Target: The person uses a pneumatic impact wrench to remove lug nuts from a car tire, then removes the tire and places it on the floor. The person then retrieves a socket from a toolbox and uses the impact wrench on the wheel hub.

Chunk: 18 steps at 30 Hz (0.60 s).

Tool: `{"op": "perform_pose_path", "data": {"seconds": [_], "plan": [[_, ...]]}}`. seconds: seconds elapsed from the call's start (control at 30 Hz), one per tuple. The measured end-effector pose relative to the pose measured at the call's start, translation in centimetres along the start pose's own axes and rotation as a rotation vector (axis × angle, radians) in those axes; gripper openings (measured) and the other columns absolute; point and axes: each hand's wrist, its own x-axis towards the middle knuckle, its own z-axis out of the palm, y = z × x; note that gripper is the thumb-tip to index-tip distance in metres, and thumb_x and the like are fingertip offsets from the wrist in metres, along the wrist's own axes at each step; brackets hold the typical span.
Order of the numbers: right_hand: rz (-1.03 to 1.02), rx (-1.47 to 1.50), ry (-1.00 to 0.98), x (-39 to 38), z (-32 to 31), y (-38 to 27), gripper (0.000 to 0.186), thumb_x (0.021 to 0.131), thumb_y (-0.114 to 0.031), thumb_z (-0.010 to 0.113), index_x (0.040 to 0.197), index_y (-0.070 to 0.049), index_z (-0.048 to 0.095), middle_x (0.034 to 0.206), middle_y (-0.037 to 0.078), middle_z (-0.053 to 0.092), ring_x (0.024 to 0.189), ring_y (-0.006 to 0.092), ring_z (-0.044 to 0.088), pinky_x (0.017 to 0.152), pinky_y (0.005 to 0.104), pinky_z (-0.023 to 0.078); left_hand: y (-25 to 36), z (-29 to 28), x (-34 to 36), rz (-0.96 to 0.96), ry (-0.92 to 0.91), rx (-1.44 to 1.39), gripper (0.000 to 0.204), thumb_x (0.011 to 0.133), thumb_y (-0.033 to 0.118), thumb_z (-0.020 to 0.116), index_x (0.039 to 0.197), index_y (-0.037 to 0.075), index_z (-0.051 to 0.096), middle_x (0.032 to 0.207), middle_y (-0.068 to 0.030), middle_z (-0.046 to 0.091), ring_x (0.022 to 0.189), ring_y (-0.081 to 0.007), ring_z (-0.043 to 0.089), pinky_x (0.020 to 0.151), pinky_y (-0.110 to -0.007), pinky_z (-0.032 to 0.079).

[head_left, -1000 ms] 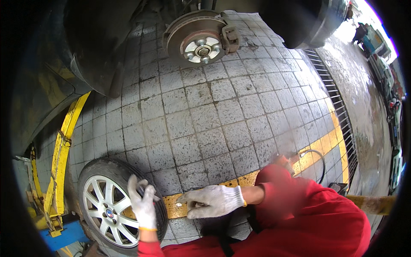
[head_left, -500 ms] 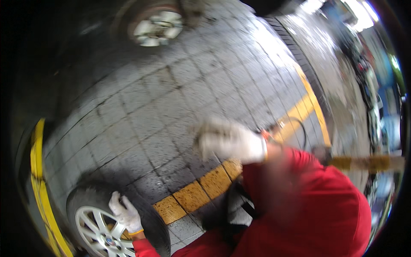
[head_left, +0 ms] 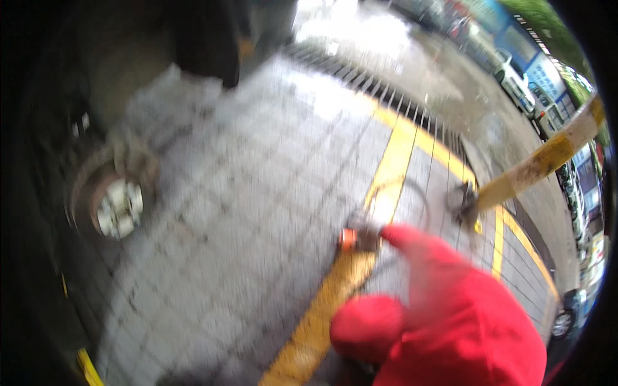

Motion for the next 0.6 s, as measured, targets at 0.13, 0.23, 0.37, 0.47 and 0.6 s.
{"op": "perform_pose_path", "data": {"seconds": [0.13,0.23,0.37,0.47,0.6], "plan": [[-0.169,-0.159,-0.123,3.1,-3.3,-0.4,0.047,0.091,-0.040,0.075,0.134,-0.023,0.064,0.130,0.006,0.072,0.127,0.0331,0.069,0.108,0.0516,0.053,1.0,-1.2,-0.7,-0.078,0.003,0.033,0.031,0.106,0.019,0.071,0.130,-0.002,0.071,0.120,-0.0240,0.072,0.109,-0.0399,0.070,0.102,-0.047,0.058],[-0.069,0.060,-0.075,-0.6,-3.2,-1.1,0.035,0.101,-0.046,0.061,0.125,-0.021,0.065,0.122,0.006,0.074,0.115,0.0322,0.075,0.095,0.0505,0.059,0.6,-1.3,-0.7,-0.215,-0.310,-0.073,0.049,0.104,0.029,0.071,0.143,0.002,0.063,0.134,-0.0250,0.070,0.124,-0.0405,0.067,0.111,-0.046,0.053],[-0.129,0.095,-0.070,-4.0,-15.7,-6.1,0.031,0.101,-0.033,0.066,0.128,-0.016,0.063,0.127,0.008,0.075,0.116,0.0335,0.077,0.090,0.0463,0.064,2.2,-8.1,-2.8,-0.303,-0.536,-0.081,0.055,0.102,0.032,0.072,0.147,0.003,0.061,0.138,-0.0254,0.069,0.128,-0.0405,0.066,0.113,-0.045,0.051],[-0.194,0.164,-0.157,-12.8,-25.5,-4.0,0.053,0.091,-0.022,0.075,0.140,-0.013,0.057,0.129,0.012,0.074,0.117,0.0376,0.076,0.092,0.0511,0.062,9.3,-12.9,-0.6,-0.188,-0.638,-0.131,0.053,0.102,0.031,0.072,0.146,0.003,0.062,0.136,-0.0249,0.070,0.126,-0.0397,0.067,0.112,-0.045,0.052],[-0.198,0.389,-0.109,-23.7,-38.7,-3.7,0.079,0.086,-0.030,0.075,0.158,-0.017,0.047,0.129,0.017,0.074,0.114,0.0407,0.076,0.091,0.0539,0.062,17.8,-21.2,2.8,-0.077,-0.721,-0.201,0.050,0.102,0.029,0.073,0.144,0.004,0.063,0.134,-0.0242,0.070,0.124,-0.0388,0.067,0.111,-0.045,0.053]]}}
